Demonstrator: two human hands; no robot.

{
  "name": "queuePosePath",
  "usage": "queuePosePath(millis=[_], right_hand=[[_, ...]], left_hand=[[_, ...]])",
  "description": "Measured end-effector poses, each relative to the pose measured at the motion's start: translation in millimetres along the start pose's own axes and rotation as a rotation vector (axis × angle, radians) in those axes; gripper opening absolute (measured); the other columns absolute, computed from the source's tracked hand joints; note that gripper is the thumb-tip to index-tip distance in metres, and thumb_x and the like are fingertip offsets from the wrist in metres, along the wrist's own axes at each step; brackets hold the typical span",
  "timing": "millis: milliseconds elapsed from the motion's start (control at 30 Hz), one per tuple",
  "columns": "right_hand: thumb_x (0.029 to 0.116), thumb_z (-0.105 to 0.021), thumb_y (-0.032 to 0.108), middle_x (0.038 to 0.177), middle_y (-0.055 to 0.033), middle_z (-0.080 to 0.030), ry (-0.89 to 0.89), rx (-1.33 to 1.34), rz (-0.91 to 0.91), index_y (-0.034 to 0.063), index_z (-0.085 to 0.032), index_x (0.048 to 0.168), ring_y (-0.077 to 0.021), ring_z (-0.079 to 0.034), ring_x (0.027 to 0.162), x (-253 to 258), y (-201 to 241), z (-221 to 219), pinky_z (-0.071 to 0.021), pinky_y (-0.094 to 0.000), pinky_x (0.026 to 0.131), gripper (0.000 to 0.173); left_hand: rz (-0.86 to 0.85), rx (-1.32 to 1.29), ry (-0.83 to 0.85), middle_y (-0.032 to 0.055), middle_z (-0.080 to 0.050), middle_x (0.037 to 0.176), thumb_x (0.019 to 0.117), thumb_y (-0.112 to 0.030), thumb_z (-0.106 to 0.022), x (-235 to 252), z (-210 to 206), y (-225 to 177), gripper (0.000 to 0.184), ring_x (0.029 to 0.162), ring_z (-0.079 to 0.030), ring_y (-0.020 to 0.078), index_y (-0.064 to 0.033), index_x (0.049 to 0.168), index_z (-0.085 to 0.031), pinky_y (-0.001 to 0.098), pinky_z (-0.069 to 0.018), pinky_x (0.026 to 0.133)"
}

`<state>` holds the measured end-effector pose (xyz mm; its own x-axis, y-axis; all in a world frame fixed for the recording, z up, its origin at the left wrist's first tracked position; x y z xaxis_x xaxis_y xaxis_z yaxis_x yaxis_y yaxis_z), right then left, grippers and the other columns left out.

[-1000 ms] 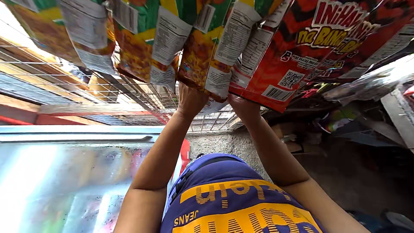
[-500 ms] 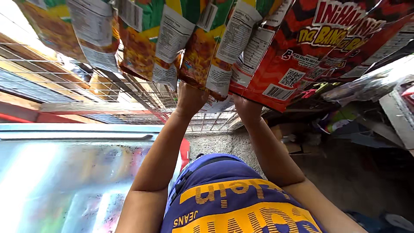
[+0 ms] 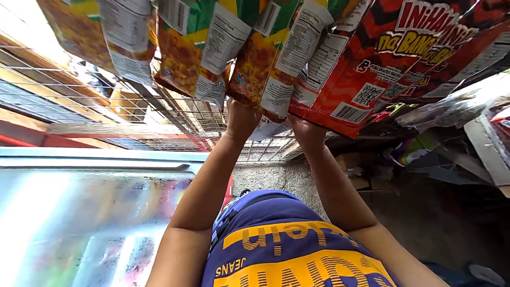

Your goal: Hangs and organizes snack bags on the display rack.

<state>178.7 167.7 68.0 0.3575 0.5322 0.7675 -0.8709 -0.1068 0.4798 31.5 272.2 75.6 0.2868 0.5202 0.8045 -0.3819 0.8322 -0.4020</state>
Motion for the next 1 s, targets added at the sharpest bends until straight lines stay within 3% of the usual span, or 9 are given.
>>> queuePosePath(millis=[167, 300, 467, 567, 633, 733, 833, 900, 1000], right_hand=[[0.0919, -0.071, 0.02, 0.093, -0.0221, -0.074, -0.097, -0.157, 0.121, -0.0031, -0.075, 0.094, -0.0296, -0.074, 0.095, -3, 6, 9, -0.0561, -0.042, 0.088, 0.024], [0.0947, -0.069, 0.018, 0.094, -0.0236, -0.074, -0.13, -0.184, 0.105, -0.0039, -0.074, 0.094, -0.0316, -0.073, 0.096, -6, 10, 13, -0.0553, -0.0437, 0.089, 0.023], [0.0988, -0.065, 0.021, 0.091, -0.0221, -0.073, -0.16, -0.145, 0.123, -0.003, -0.074, 0.091, -0.0281, -0.072, 0.097, -12, 8, 15, -0.0548, -0.0404, 0.09, 0.027], [0.1007, -0.063, 0.023, 0.09, -0.0201, -0.072, -0.204, -0.132, 0.156, -0.0018, -0.071, 0.09, -0.0229, -0.071, 0.097, -14, 13, 23, -0.0533, -0.0357, 0.092, 0.028], [0.1007, -0.062, 0.021, 0.09, -0.0186, -0.072, -0.214, -0.094, 0.164, -0.0015, -0.071, 0.089, -0.0193, -0.071, 0.098, -14, 14, 26, -0.0529, -0.0331, 0.092, 0.027], [0.1003, -0.063, 0.021, 0.09, -0.0171, -0.072, -0.223, -0.043, 0.156, -0.0016, -0.07, 0.088, -0.0158, -0.07, 0.098, -14, 14, 28, -0.053, -0.03, 0.093, 0.026], [0.1003, -0.064, 0.025, 0.09, -0.0184, -0.071, -0.205, -0.067, 0.115, -0.0026, -0.07, 0.089, -0.0177, -0.07, 0.098, -17, 13, 25, -0.0533, -0.031, 0.092, 0.03], [0.0958, -0.068, 0.021, 0.09, -0.0221, -0.072, -0.168, -0.079, 0.058, -0.0067, -0.07, 0.09, -0.0232, -0.071, 0.096, -19, 13, 24, -0.0551, -0.0352, 0.089, 0.029], [0.0903, -0.073, 0.018, 0.092, -0.0231, -0.073, -0.138, -0.025, 0.013, -0.0067, -0.072, 0.094, -0.029, -0.073, 0.095, -20, 9, 22, -0.0577, -0.0423, 0.087, 0.025]], left_hand=[[0.055, -0.083, -0.083, 0.0244, -0.073, 0.088, 0.0825, -0.008, -0.071, 1, -1, 4, 0.016, 0.088, -0.073, 0.0365, 0.0065, 0.088, -0.072, 0.0478, -0.0552, 0.079], [0.132, -0.15, -0.062, 0.0267, -0.072, 0.096, 0.0829, -0.009, -0.071, 0, -5, 9, 0.025, 0.097, -0.071, 0.0372, 0.0097, 0.1, -0.069, 0.0499, -0.0538, 0.087], [0.112, -0.134, -0.082, 0.0251, -0.073, 0.092, 0.0832, -0.009, -0.071, 1, -3, 9, 0.021, 0.091, -0.072, 0.0361, 0.0088, 0.095, -0.071, 0.0483, -0.0557, 0.082], [0.112, -0.119, -0.093, 0.0271, -0.072, 0.098, 0.0839, -0.009, -0.072, 1, -1, 7, 0.024, 0.098, -0.071, 0.0385, 0.0083, 0.1, -0.07, 0.0493, -0.0538, 0.087], [0.123, -0.12, -0.087, 0.0279, -0.071, 0.103, 0.0845, -0.011, -0.073, 1, -2, 8, 0.029, 0.104, -0.069, 0.0392, 0.0082, 0.105, -0.07, 0.0498, -0.0518, 0.092], [0.138, -0.102, -0.086, 0.0284, -0.071, 0.103, 0.0837, -0.012, -0.074, 3, -3, 7, 0.03, 0.103, -0.069, 0.0398, 0.0083, 0.106, -0.07, 0.0504, -0.0515, 0.092], [0.163, -0.107, -0.048, 0.0304, -0.071, 0.105, 0.0816, -0.011, -0.075, 0, -5, 10, 0.034, 0.105, -0.068, 0.0426, 0.0113, 0.107, -0.068, 0.053, -0.0507, 0.094], [0.236, -0.175, 0.044, 0.0366, -0.067, 0.112, 0.079, -0.006, -0.075, -9, -12, 18, 0.044, 0.111, -0.065, 0.047, 0.019, 0.113, -0.063, 0.0565, -0.0478, 0.1], [0.387, -0.41, 0.075, 0.0305, -0.061, 0.126, 0.0874, -0.005, -0.068, -20, -25, 33, 0.054, 0.121, -0.061, 0.0262, 0.0214, 0.13, -0.048, 0.0388, -0.0467, 0.107]])
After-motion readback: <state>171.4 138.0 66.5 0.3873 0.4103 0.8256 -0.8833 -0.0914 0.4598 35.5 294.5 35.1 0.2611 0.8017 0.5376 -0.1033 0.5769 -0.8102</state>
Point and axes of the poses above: each hand's wrist, its own x-axis towards the middle knuckle, its own z-axis out of the back of the hand, y = z × x, the point moved 10 cm from there along x, towards the middle knuckle
